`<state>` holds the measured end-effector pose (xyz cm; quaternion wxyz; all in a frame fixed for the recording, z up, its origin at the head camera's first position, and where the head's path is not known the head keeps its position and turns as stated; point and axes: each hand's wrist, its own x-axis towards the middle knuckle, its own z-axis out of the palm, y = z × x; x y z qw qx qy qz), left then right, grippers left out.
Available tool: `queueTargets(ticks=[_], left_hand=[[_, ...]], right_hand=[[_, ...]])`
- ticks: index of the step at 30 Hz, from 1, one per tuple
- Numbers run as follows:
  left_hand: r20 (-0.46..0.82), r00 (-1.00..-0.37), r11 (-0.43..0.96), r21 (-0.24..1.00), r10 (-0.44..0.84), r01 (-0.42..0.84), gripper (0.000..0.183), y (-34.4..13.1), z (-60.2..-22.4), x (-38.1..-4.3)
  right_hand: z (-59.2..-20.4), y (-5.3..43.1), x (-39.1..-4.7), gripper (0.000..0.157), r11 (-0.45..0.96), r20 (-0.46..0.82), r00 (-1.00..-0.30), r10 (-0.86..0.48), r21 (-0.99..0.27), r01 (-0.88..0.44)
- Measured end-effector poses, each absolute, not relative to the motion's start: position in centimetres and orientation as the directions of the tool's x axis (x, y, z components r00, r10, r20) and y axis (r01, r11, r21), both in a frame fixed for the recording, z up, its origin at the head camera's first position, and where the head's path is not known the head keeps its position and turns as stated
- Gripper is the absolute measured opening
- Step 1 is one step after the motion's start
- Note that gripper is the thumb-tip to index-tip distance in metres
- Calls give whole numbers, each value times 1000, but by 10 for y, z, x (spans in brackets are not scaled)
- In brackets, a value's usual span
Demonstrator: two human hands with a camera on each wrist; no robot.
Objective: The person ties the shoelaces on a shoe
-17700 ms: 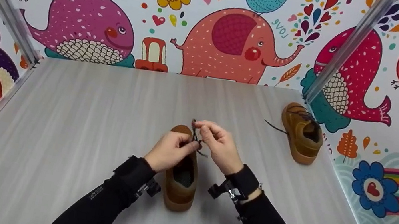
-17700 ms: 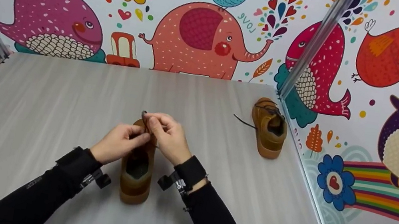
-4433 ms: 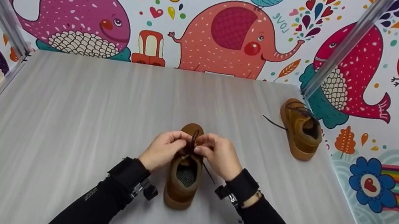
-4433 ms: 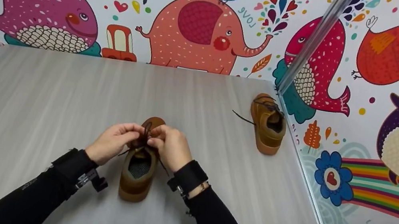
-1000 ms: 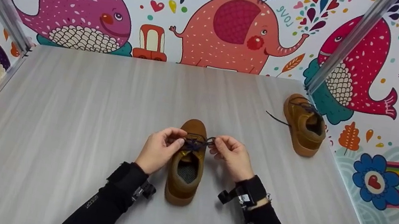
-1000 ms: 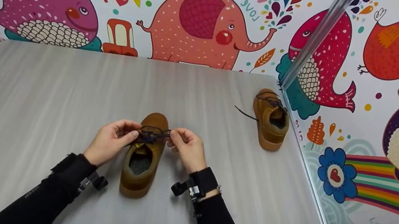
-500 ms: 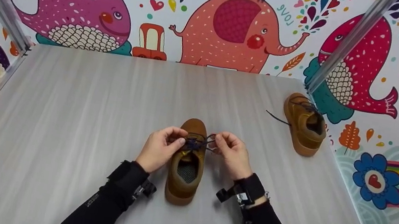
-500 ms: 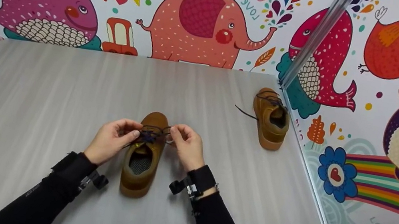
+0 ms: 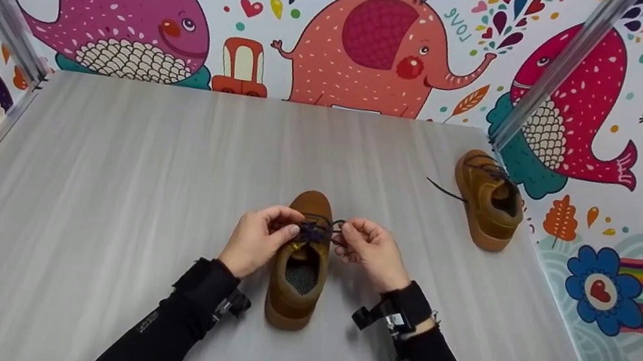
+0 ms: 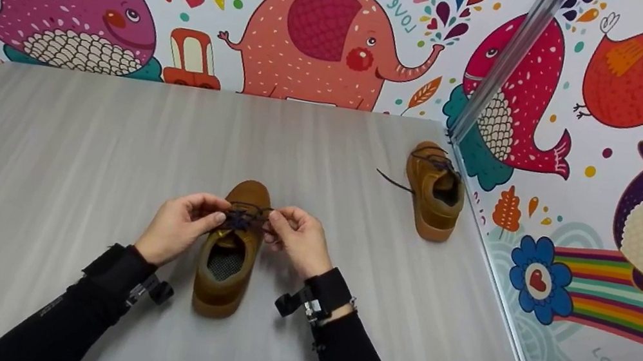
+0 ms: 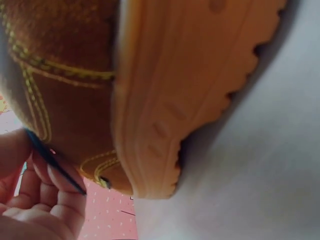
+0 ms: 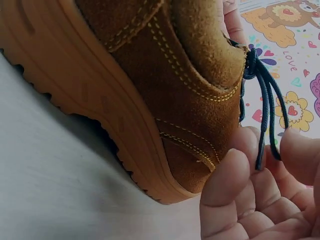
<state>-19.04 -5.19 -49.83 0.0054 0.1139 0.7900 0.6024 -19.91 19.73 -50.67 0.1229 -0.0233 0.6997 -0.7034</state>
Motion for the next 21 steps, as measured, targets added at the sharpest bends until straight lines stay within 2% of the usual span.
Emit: queueTargets(ticks=[5,10,16,21], left_hand=[[135,-973,244,953,187,179,17,-53,-499,-190],[161,-965,241,948,206,210,18,-53,-500,-188],[187,-945,236,938,268,252,23,-51,-496,-186],[204,-933,232,932,298,278,21,-49,-492,-184]], right_hand=[[-508,199,-198,39,101,-118,-970,-211,-990,98],[-507,202,-195,40,138,-77,-977,-196,-989,50],[-506,207,-188,43,161,-75,-975,-207,-986,42],[-508,213,-182,48,232,-97,-963,-252,-972,37]])
